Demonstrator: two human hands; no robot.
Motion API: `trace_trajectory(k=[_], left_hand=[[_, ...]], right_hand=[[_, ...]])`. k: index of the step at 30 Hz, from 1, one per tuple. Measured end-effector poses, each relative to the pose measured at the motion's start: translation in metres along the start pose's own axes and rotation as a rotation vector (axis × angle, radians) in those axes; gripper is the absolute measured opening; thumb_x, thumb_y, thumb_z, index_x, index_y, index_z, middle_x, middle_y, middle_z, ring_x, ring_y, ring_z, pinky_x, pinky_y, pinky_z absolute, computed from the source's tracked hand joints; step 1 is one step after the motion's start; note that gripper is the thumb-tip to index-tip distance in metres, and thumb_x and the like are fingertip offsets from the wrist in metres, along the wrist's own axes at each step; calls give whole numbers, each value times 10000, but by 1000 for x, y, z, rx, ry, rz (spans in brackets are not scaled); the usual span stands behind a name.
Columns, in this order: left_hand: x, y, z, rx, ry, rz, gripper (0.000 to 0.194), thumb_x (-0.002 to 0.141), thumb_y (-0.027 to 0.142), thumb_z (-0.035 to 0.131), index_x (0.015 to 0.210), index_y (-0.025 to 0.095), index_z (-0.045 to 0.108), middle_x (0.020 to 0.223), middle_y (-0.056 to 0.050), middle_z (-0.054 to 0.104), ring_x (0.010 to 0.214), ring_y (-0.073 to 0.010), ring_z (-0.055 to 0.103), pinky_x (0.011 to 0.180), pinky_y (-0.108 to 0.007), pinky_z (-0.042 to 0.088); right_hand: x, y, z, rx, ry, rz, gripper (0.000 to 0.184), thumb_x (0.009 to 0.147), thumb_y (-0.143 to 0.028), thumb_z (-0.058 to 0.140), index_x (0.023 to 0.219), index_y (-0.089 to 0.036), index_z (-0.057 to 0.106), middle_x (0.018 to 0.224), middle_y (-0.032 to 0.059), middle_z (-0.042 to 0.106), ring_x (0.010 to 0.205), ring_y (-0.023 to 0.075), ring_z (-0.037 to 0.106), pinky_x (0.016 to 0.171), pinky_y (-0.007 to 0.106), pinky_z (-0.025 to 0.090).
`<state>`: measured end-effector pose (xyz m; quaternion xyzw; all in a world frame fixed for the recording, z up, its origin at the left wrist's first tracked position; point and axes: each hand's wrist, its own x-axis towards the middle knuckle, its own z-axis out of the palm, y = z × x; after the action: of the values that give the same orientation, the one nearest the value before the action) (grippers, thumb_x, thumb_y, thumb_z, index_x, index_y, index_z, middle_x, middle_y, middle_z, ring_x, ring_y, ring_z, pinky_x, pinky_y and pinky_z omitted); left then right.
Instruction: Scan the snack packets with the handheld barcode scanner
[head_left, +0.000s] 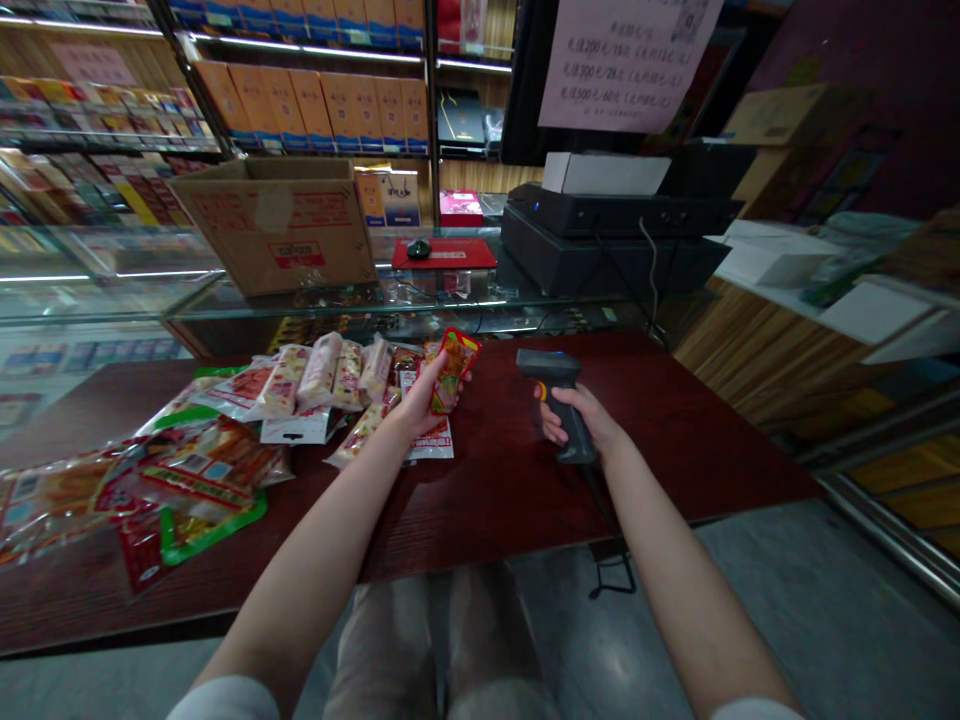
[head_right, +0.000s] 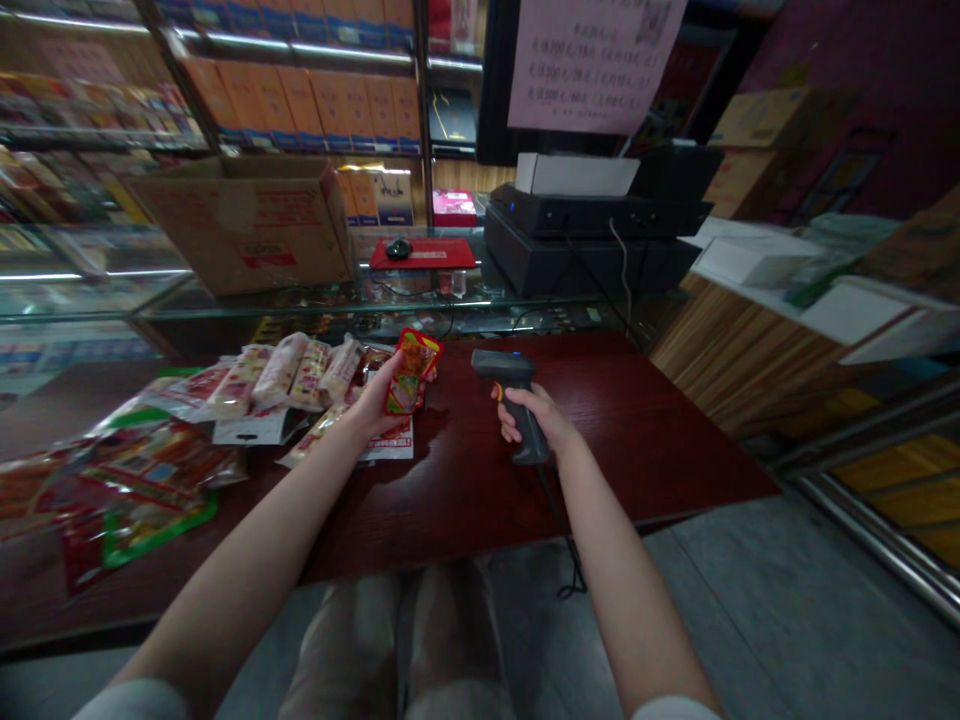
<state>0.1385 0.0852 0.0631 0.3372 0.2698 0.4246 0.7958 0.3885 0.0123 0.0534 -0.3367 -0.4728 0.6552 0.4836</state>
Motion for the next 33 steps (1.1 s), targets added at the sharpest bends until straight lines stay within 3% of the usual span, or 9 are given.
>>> trace_trajectory(k=[9,17,19,22,24,26,28,30,33], left_hand=[[-1,0,5,-13,20,9,333,933,462,572,895,137,635,709,-13,636,517,-71,550,418,-149,398],[-2,0,6,60,58,31,409,885,546,601,892,138,619,736,-29,639,522,-74,529,437,-156,402],[-1,-1,5,227,101,54,497,872,625,560,905,136,644,781,-53,659,563,-93,552,468,-177,413],[-1,1,6,753,254,178,562,874,658,509,1035,154,699,971,-110,692,853,-208,653,686,-276,509],[-4,4,8,1082,374,312,524,873,573,565,1214,190,672,1202,-143,644,1166,-315,572,935,-399,468],[-9,7,9,1379,516,432,584,875,482,591,1397,222,557,1387,-173,528,1328,-391,421,1064,-513,342],[-14,9,7,1683,668,488,657,907,460,540,1507,216,426,1442,-215,460,1330,-437,386,1060,-576,301],[-16,9,3,1911,774,454,700,930,488,486,1543,174,359,1418,-258,464,1277,-458,423,1014,-588,327],[-15,3,-5,2078,787,368,738,940,539,437,1534,107,359,1391,-285,489,1247,-453,450,1002,-570,337]], right_hand=[[2,3,-1,8,17,17,265,805,-397,659,906,-175,557,497,-76,502,330,77,401,387,242,385],[3,5,-2,10,6,38,252,797,-385,666,872,-173,554,494,-73,500,329,76,405,389,246,392],[3,4,-2,18,-2,35,261,809,-387,651,921,-168,562,500,-74,504,331,77,403,387,243,387],[3,4,-2,29,2,26,301,827,-384,624,1024,-164,565,506,-77,504,337,81,398,386,240,374],[3,4,-3,33,9,26,321,831,-392,615,1055,-168,559,507,-79,500,338,84,391,385,243,368],[4,4,-4,33,22,21,331,825,-408,616,1051,-172,559,502,-81,494,333,83,381,383,245,363],[5,5,-5,27,36,19,340,816,-417,620,1046,-173,561,499,-81,494,332,82,380,384,246,362],[6,6,-7,15,46,26,348,809,-420,625,1045,-173,563,500,-80,496,334,84,386,386,248,361],[6,7,-8,3,51,34,346,811,-417,625,1050,-174,561,504,-79,497,333,88,393,394,258,373]])
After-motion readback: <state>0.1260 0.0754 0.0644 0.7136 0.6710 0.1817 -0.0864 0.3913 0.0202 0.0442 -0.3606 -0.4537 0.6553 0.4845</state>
